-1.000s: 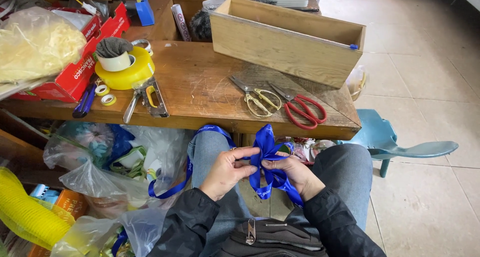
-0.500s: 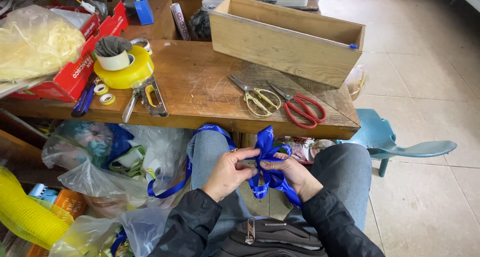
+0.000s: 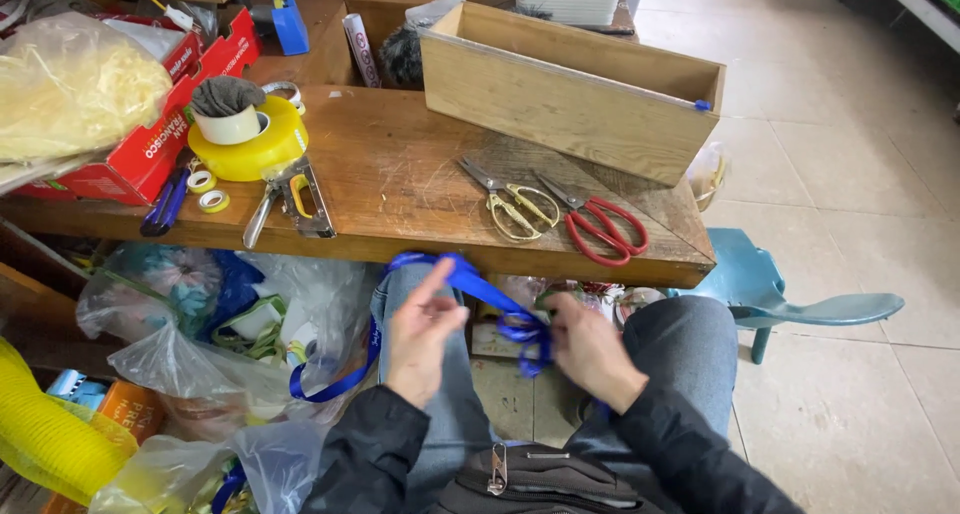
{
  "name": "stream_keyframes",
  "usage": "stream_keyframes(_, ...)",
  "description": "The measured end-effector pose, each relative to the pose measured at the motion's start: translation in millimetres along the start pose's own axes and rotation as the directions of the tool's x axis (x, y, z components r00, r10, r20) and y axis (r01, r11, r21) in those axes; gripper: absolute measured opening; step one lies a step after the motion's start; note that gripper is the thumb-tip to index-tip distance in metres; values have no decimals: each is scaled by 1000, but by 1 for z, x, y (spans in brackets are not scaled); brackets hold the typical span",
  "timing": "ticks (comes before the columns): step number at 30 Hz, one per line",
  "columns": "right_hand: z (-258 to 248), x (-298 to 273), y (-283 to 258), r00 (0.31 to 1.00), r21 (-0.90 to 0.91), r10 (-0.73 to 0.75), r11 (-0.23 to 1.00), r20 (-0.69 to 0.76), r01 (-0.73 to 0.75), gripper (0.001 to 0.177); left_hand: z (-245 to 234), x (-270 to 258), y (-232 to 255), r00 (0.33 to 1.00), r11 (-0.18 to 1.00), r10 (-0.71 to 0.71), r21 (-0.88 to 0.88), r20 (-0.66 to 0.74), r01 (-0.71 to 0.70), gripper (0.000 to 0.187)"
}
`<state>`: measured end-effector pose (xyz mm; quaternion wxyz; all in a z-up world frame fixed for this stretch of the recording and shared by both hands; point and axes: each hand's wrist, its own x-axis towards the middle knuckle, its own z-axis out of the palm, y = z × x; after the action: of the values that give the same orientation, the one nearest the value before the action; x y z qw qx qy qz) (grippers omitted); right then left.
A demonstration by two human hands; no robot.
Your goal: Tying a blue ribbon into a decorative bow and trimming the ends with scissors.
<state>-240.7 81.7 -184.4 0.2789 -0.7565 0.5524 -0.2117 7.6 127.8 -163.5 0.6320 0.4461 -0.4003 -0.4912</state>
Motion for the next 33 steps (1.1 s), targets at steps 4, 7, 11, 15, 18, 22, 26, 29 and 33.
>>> stream_keyframes(4, -51, 9, 20, 959, -530, -235, 839, -156, 120, 36, -22, -13, 17, 981, 994, -70, -92, -179, 55, 74)
stream_keyframes(7, -97, 15, 14, 851, -619, -476, 744, -223, 254, 35, -34, -27, 31, 921, 966, -236, 29, -312, 257, 65)
stream_keyframes(11, -131, 8, -6, 712, -730, -667, 597, -220, 334, 32, -33, -30, 34, 971, 779, 89, 623, -221, 70, 51)
stream_keyframes(15, -144, -13, -70, 518, -728, -827, 491, -218, 478, 23, 26, -8, 81, 919, 643, 344, 664, 195, -382, 43)
stream_keyframes(18, -156, -26, -97, 433, -744, -889, 391, -151, 542, 20, 57, 12, 110, 870, 768, 205, 477, 449, -427, 55)
stream_keyframes(22, -181, -36, -95, 403, -792, -901, 361, -161, 492, 21, 71, 34, 126, 692, 931, -91, 309, 716, -196, 44)
stream_keyframes(26, -217, -21, -20, 478, -853, -822, 462, -309, 242, 13, 65, 34, 135, 736, 828, -4, 415, 677, -377, 60)
stream_keyframes(29, -225, -23, -26, 666, -630, -513, 772, -542, 81, 21, 59, 25, 132, 843, 717, 61, 564, 535, -410, 75)
stream_keyframes(33, -196, -10, -25, 885, 47, -8, 998, -465, 33, 32, 50, 24, 100, 667, 392, 464, 540, 583, -745, 34)
